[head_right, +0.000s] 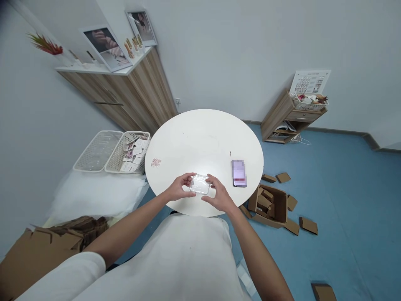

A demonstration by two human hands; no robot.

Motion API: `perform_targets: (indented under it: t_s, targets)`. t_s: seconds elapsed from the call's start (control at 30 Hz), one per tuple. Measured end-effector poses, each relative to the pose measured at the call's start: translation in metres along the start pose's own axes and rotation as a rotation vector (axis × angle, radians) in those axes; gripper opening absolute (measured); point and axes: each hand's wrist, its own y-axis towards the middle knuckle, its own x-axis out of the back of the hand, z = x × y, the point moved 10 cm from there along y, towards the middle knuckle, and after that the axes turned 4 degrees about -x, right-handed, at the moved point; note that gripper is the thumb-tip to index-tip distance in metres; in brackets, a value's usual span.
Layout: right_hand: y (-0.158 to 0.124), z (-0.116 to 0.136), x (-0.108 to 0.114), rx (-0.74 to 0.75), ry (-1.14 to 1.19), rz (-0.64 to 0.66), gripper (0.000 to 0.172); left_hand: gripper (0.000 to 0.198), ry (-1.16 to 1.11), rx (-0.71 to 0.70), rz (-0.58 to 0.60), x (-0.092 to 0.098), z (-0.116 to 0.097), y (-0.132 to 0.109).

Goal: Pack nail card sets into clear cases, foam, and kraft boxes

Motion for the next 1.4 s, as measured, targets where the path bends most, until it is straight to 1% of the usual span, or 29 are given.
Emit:
perform_targets:
  t_s: [0.1, 0.3, 0.47, 0.6, 0.7, 0.83, 0.97, 1.07, 1.2, 1.27, 1.4]
  targets:
    - [0.002, 0.002, 0.002, 0.042, -0.005, -0.024, 0.055, 0.067, -0.027, 0.017, -0.001, -0.002, 0.004, 0.0]
    - [0.008, 0.004, 0.003, 0.069, 0.033, -0.005, 0.052, 0.069, -0.082, 0.073, -0.02, -0.002, 0.01, 0.002]
    - [0.013, 0.003, 0.004, 0.074, 0.067, -0.055, 0.045, 0.07, -0.116, 0.101, -0.037, -0.003, 0.01, 0.003]
    - [0.012, 0.007, 0.007, 0.119, 0.003, -0.115, 0.041, 0.072, -0.155, 0.131, -0.027, -0.007, 0.012, -0.002]
    - [0.01, 0.01, 0.007, 0.141, -0.073, -0.115, 0.04, 0.076, -0.161, 0.151, -0.021, -0.009, 0.012, -0.005]
    - [0.008, 0.012, 0.01, 0.169, -0.143, -0.123, 0.041, 0.077, -0.167, 0.133, -0.007, -0.012, 0.008, -0.006]
    - [0.01, 0.015, 0.014, 0.204, -0.127, -0.137, 0.041, 0.075, -0.198, 0.105, 0.0, -0.013, 0.004, -0.005]
    - [0.013, 0.01, 0.013, 0.176, -0.076, -0.127, 0.04, 0.075, -0.209, 0.123, -0.01, -0.012, 0.007, -0.006]
    - [0.017, -0.004, 0.012, 0.112, 0.116, -0.124, 0.039, 0.077, -0.2, 0.134, -0.008, -0.014, 0.013, -0.009]
    - [0.02, -0.011, 0.01, 0.073, 0.181, -0.103, 0.039, 0.078, -0.21, 0.139, -0.005, -0.015, 0.016, -0.01]
    - [0.024, -0.013, 0.007, 0.045, 0.162, -0.068, 0.04, 0.08, -0.317, 0.2, 0.004, -0.018, 0.025, -0.013]
